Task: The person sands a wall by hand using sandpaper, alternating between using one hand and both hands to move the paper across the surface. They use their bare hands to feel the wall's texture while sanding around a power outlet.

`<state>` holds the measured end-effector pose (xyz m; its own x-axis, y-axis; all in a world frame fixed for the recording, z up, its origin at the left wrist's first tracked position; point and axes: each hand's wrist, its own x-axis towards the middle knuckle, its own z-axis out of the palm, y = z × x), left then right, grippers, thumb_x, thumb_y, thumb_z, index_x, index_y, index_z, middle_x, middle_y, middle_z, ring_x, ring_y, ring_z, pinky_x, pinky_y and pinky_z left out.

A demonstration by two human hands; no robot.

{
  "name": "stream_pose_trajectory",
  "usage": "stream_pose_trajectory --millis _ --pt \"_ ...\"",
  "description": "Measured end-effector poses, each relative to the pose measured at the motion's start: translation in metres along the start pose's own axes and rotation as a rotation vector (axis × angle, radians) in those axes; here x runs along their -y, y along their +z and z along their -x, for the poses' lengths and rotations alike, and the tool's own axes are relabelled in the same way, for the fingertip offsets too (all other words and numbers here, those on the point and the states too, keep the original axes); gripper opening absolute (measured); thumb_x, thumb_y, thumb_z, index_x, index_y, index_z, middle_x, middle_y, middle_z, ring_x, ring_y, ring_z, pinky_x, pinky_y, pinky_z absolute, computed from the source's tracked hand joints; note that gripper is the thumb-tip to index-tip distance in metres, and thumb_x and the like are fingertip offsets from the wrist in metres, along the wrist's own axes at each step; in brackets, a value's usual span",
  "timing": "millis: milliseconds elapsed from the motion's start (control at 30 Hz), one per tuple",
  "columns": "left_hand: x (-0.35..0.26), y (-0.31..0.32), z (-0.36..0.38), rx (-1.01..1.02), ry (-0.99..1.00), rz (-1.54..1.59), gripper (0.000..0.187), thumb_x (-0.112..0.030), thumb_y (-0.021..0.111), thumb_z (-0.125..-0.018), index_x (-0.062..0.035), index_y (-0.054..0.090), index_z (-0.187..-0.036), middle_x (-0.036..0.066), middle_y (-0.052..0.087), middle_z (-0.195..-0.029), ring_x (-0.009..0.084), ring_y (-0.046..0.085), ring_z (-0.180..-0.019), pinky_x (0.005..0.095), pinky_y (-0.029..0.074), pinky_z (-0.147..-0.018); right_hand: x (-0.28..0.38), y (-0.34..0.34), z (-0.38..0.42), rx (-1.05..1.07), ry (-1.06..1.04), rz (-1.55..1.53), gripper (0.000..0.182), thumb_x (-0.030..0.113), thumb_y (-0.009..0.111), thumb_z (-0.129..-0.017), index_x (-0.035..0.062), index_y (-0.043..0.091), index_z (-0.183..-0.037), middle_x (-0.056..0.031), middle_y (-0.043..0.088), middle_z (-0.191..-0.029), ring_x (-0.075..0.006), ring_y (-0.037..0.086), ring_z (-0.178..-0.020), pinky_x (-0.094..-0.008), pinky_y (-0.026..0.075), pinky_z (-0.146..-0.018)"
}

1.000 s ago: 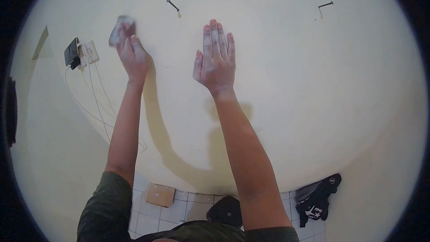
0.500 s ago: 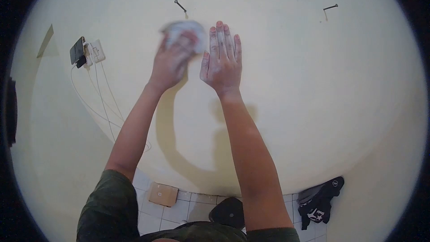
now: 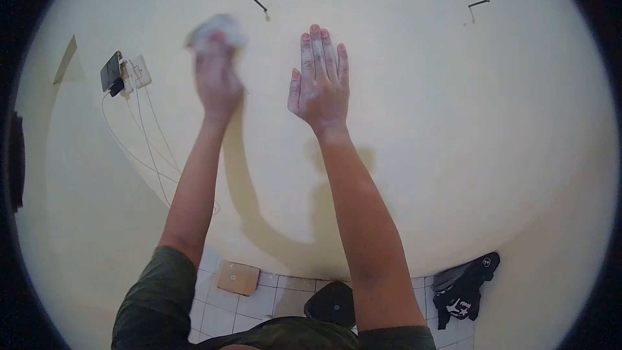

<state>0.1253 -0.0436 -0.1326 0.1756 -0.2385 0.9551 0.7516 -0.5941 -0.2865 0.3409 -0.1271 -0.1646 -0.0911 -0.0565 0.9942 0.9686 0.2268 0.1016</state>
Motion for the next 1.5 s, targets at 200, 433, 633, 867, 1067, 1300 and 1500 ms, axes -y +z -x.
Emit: stream_pose_trajectory --millis 200,433,633,867,1067,1300,1500 --pt "0.033 0.009 0.003 -0.486 -0.794 0.097 0.034 -0.001 0.046 -0.101 0.0106 0.064 -0.128 0.03 0.062 -0.142 0.0428 0.056 -0.134 0.0493 0.034 -0.119 -0.001 -0.001 0.0 0.001 0.001 -0.007 0.063 0.023 0.049 -0.101 0.0008 0.043 -0.16 -0.0163 0.042 -0.167 -0.0305 0.037 -0.157 -0.0544 0.023 -0.13" --pt "-0.064 -0.001 0.017 0.313 0.178 0.259 0.035 -0.014 0.07 -0.087 -0.0109 0.075 -0.121 0.008 0.07 -0.133 0.0287 0.054 -0.143 0.055 0.027 -0.128 0.005 -0.008 0.005 0.164 -0.325 -0.115 0.069 0.044 0.056 -0.102 0.0074 0.046 -0.16 -0.0097 0.044 -0.167 -0.0272 0.039 -0.156 -0.0513 0.024 -0.13" --pt "-0.023 -0.015 0.021 0.441 0.245 0.366 0.048 -0.014 0.07 -0.085 -0.0111 0.071 -0.133 0.009 0.067 -0.139 0.0288 0.054 -0.142 0.0527 0.029 -0.128 0.005 -0.011 0.0 0.318 -0.375 -0.002 0.068 0.046 0.061 -0.101 0.017 0.048 -0.16 -0.0056 0.046 -0.166 -0.0248 0.041 -0.154 -0.0493 0.025 -0.13" --pt "0.054 -0.038 0.062 0.157 -0.044 0.159 0.061 -0.015 0.047 -0.093 -0.0144 0.059 -0.153 0.012 0.048 -0.164 0.0294 0.041 -0.155 0.0486 0.022 -0.129 0.008 -0.011 -0.001 0.126 -0.056 0.159 0.068 0.043 0.064 -0.099 0.0156 0.048 -0.16 -0.0066 0.043 -0.168 -0.0282 0.037 -0.156 -0.0543 0.022 -0.129" --pt "0.053 -0.043 0.072 0.173 -0.118 0.101 0.063 -0.018 0.042 -0.097 -0.0138 0.051 -0.159 0.012 0.044 -0.168 0.0282 0.037 -0.157 0.0484 0.018 -0.13 0.068 0.023 0.019 0.317 -0.057 -0.062 0.07 0.042 0.068 -0.096 0.0224 0.049 -0.16 -0.0098 0.037 -0.172 -0.0352 0.032 -0.158 -0.0654 0.017 -0.126" --pt "0.066 -0.05 0.109 0.222 -0.091 0.055 0.065 -0.017 0.045 -0.094 -0.0163 0.051 -0.159 0.009 0.044 -0.168 0.0253 0.038 -0.157 0.0485 0.016 -0.131 0.047 0.014 -0.021 -0.063 0.323 0.686 0.069 0.03 0.067 -0.096 0.0054 0.049 -0.158 -0.0176 0.043 -0.166 -0.0423 0.037 -0.154 -0.0619 0.025 -0.125" --pt "0.065 -0.054 0.118 0.231 -0.143 0.069 0.061 -0.016 0.04 -0.096 -0.0115 0.055 -0.155 0.011 0.048 -0.165 0.0272 0.039 -0.156 0.0487 0.016 -0.131 0.083 0.03 0.003 0.266 -0.112 0.124 0.074 0.029 0.064 -0.098 0.0005 0.041 -0.161 -0.0244 0.035 -0.169 -0.0431 0.031 -0.157 -0.0574 0.025 -0.126"
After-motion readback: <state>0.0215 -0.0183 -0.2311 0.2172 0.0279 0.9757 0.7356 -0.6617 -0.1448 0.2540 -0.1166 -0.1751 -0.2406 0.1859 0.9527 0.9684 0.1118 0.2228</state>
